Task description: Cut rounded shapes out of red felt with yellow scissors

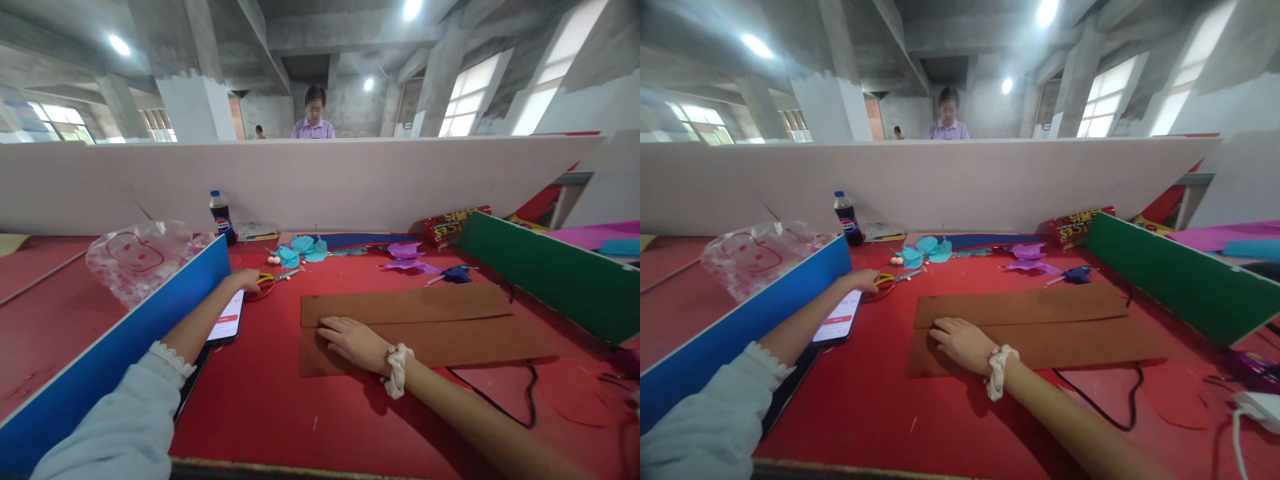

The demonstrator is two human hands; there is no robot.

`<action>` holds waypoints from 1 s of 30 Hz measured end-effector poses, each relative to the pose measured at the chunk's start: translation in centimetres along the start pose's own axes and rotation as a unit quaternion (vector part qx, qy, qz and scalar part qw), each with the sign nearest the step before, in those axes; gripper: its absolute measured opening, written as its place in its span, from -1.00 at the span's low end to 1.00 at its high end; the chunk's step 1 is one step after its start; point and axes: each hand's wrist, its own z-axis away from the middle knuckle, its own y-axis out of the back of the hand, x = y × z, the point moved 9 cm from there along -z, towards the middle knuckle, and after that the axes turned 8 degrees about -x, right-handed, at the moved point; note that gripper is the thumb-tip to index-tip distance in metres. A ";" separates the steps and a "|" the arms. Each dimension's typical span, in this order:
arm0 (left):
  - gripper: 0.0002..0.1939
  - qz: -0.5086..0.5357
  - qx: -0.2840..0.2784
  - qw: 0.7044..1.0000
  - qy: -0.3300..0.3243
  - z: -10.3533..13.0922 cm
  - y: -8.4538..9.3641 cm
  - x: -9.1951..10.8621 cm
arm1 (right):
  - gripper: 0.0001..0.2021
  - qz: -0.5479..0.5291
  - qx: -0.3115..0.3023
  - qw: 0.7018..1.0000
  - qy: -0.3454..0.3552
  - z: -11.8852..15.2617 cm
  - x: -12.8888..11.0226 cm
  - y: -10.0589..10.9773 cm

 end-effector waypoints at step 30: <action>-0.64 0.016 -0.007 1.000 -0.022 19.3 -6.4 2.3 | -0.48 -0.053 -0.089 0.993 -0.050 0.9 0.6 -2.3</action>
